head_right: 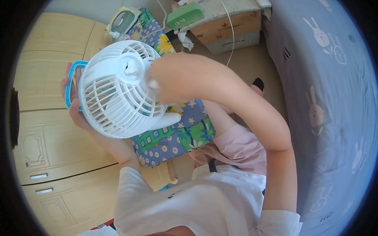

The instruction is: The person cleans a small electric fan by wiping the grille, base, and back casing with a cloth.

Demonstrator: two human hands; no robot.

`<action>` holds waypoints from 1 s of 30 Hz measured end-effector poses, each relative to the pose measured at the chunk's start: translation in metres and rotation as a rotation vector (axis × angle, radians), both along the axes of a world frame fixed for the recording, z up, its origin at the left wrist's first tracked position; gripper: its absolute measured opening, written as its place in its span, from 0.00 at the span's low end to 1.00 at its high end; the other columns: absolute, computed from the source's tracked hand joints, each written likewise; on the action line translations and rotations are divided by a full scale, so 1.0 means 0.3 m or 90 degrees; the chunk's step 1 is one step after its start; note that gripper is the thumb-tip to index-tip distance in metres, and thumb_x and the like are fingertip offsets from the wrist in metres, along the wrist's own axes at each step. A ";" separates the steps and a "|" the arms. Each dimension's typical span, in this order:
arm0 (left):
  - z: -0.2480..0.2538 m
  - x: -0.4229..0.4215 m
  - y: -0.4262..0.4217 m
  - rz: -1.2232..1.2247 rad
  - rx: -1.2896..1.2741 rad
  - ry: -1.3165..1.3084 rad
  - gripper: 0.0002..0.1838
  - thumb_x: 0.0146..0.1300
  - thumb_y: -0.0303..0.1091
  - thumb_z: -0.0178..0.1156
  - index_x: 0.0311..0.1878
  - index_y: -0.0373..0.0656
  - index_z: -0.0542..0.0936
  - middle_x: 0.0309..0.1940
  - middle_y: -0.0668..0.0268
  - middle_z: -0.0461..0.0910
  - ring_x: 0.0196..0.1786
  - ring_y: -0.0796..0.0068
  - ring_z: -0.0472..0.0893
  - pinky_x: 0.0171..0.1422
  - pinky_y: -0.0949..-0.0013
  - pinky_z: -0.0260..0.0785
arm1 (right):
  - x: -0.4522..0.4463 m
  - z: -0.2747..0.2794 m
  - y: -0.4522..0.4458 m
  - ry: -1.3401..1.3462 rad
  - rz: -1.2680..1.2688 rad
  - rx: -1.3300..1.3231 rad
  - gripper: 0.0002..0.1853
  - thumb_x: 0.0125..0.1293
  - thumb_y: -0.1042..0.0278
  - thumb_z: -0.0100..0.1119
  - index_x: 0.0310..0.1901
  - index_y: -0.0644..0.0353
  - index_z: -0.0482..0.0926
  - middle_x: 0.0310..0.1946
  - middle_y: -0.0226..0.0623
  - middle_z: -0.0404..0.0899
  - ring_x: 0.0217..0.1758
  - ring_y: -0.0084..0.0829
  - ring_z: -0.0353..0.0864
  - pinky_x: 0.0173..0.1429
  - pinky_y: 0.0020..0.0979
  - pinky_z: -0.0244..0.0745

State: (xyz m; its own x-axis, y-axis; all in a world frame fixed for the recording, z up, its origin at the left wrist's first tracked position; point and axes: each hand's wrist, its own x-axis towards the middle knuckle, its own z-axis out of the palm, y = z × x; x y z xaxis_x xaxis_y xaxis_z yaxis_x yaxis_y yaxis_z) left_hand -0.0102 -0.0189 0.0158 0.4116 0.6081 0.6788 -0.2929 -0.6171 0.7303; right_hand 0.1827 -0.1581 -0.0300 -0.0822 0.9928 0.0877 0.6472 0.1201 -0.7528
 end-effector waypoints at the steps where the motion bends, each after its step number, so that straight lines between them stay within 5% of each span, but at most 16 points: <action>1: -0.001 -0.008 0.009 -0.002 0.006 -0.001 0.32 0.50 0.46 0.55 0.59 0.43 0.68 0.68 0.42 0.55 0.70 0.42 0.57 0.71 0.45 0.55 | 0.008 -0.033 -0.015 -0.001 -0.002 0.006 0.13 0.49 0.65 0.62 0.33 0.66 0.78 0.25 0.49 0.78 0.27 0.41 0.77 0.35 0.34 0.72; 3: -0.009 -0.020 0.036 -0.024 0.004 -0.009 0.32 0.49 0.46 0.55 0.59 0.44 0.68 0.68 0.42 0.54 0.70 0.42 0.56 0.71 0.44 0.55 | 0.026 -0.101 -0.046 0.222 -0.098 0.141 0.12 0.51 0.65 0.65 0.32 0.65 0.78 0.24 0.43 0.78 0.26 0.32 0.77 0.34 0.30 0.71; 9: -0.009 -0.020 0.045 -0.046 -0.006 -0.006 0.32 0.49 0.46 0.55 0.60 0.44 0.69 0.68 0.42 0.53 0.71 0.41 0.55 0.71 0.43 0.53 | -0.042 -0.096 -0.056 0.480 -0.156 0.210 0.14 0.53 0.63 0.64 0.32 0.68 0.78 0.23 0.46 0.77 0.25 0.36 0.77 0.34 0.33 0.72; 14: -0.006 -0.023 0.048 -0.026 0.013 0.009 0.32 0.50 0.46 0.54 0.60 0.45 0.68 0.68 0.42 0.53 0.71 0.41 0.55 0.71 0.43 0.53 | -0.089 -0.108 0.004 0.442 -0.169 0.276 0.14 0.52 0.65 0.65 0.35 0.66 0.77 0.26 0.47 0.78 0.27 0.39 0.78 0.35 0.34 0.73; 16: -0.007 -0.025 0.051 -0.020 0.015 0.012 0.32 0.50 0.46 0.54 0.61 0.45 0.68 0.68 0.41 0.53 0.71 0.41 0.55 0.71 0.43 0.53 | -0.102 -0.098 -0.006 0.431 -0.215 0.281 0.11 0.52 0.72 0.67 0.37 0.63 0.79 0.28 0.36 0.79 0.30 0.25 0.77 0.36 0.26 0.72; 22: -0.008 -0.040 0.066 -0.042 0.005 0.010 0.32 0.51 0.44 0.53 0.61 0.44 0.67 0.68 0.40 0.53 0.70 0.41 0.56 0.71 0.43 0.54 | -0.154 -0.150 -0.028 0.381 -0.233 0.459 0.14 0.50 0.79 0.67 0.41 0.62 0.79 0.33 0.37 0.79 0.35 0.30 0.79 0.42 0.26 0.72; 30: -0.006 -0.019 0.034 -0.035 -0.009 -0.001 0.32 0.51 0.45 0.53 0.61 0.43 0.67 0.67 0.40 0.54 0.70 0.40 0.57 0.70 0.43 0.55 | -0.139 -0.168 -0.020 0.497 -0.182 0.341 0.12 0.54 0.76 0.67 0.40 0.65 0.79 0.32 0.33 0.80 0.35 0.24 0.77 0.41 0.24 0.72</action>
